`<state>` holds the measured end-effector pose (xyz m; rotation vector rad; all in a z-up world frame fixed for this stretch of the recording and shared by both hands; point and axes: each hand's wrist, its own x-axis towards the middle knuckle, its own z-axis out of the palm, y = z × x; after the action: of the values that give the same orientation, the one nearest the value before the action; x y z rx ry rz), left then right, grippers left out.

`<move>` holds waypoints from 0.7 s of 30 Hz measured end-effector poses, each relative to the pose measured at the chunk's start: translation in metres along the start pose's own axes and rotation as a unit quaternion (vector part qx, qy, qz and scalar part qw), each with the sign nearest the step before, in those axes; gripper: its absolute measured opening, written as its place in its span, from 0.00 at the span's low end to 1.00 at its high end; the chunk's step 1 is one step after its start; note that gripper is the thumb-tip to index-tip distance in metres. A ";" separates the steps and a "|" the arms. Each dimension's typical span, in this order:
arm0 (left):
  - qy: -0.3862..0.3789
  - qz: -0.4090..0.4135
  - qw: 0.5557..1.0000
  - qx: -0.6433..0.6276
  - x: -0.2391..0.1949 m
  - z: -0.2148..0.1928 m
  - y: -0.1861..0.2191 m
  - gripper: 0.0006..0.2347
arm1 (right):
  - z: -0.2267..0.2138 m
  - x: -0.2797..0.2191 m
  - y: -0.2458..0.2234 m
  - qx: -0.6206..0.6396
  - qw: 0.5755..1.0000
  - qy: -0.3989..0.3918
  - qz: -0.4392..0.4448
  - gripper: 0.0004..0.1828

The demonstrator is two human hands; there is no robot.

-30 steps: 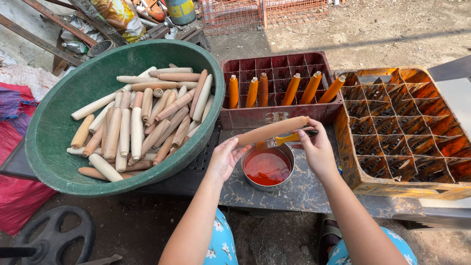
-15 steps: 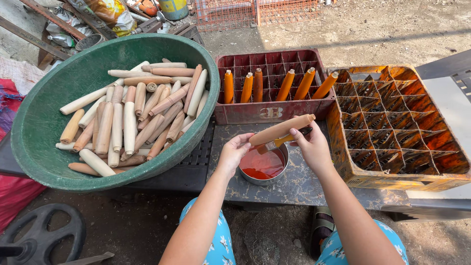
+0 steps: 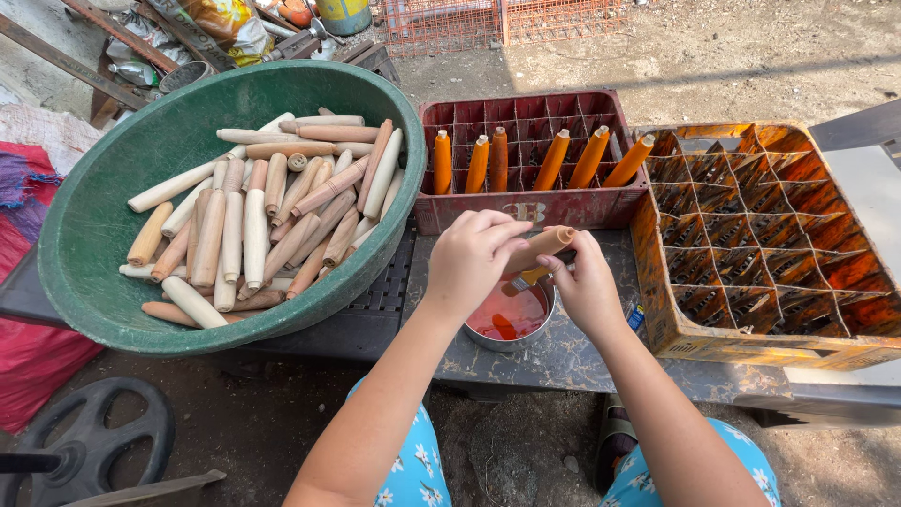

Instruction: The person paints cylindrical wooden handles with orange paint using a brush. They dip the brush into a metal can of paint, coat each handle, and place the finished pieces into a red crate. The process is repeated for multiple handles taken from a green basin.

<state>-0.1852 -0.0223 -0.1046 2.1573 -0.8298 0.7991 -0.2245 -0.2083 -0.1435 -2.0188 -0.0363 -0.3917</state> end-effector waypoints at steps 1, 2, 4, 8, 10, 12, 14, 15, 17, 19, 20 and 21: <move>-0.007 0.026 1.000 0.010 0.009 -0.002 0.011 0.11 | 0.001 -0.001 -0.001 -0.017 0.999 0.008 -0.040 0.21; -0.014 0.054 0.998 0.020 0.017 -0.003 0.021 0.12 | 0.002 -0.002 -0.001 -0.034 0.996 0.018 -0.082 0.21; -0.042 0.074 0.996 0.025 0.026 -0.008 0.033 0.12 | 0.004 -0.006 0.000 -0.066 0.993 0.021 -0.099 0.20; -0.120 0.000 0.993 -0.010 0.023 -0.009 0.044 0.08 | 0.008 -0.013 0.003 -0.115 0.990 0.011 -0.075 0.16; -0.128 -0.050 0.990 -0.028 0.019 -0.010 0.040 0.07 | 0.009 -0.014 0.004 -0.109 0.989 0.015 -0.096 0.17; -0.109 -0.095 0.989 -0.043 0.014 -0.011 0.028 0.08 | 0.009 -0.014 0.004 -0.081 0.991 0.016 -0.110 0.22; -0.097 -0.189 0.971 -0.107 0.007 -0.016 0.003 0.08 | 0.006 -0.010 0.008 -0.059 0.996 0.008 -0.070 0.23; -0.091 -0.235 0.958 -0.138 0.002 -0.019 -0.013 0.08 | 0.004 -0.008 0.011 -0.049 0.998 0.005 -0.050 0.23; -0.051 -0.325 0.922 -0.205 -0.010 -0.020 -0.046 0.08 | 0.001 -0.004 0.020 -0.056 0.998 0.002 -0.014 0.21; -0.007 -0.397 0.875 -0.276 -0.024 -0.017 -0.081 0.08 | 0.002 0.000 0.029 -0.069 0.998 -0.005 0.011 0.17; 0.016 -0.423 0.850 -0.314 -0.033 -0.014 -0.096 0.09 | 0.003 0.000 0.033 -0.078 0.997 -0.008 0.018 0.15; 0.038 -0.447 0.822 -0.351 -0.043 -0.012 -0.110 0.09 | 0.006 0.000 0.037 -0.088 0.996 -0.011 0.026 0.13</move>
<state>-0.1332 0.0624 -0.1695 1.5309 0.0296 0.0441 -0.2159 -0.2200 -0.1777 -2.1937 0.0374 -0.3493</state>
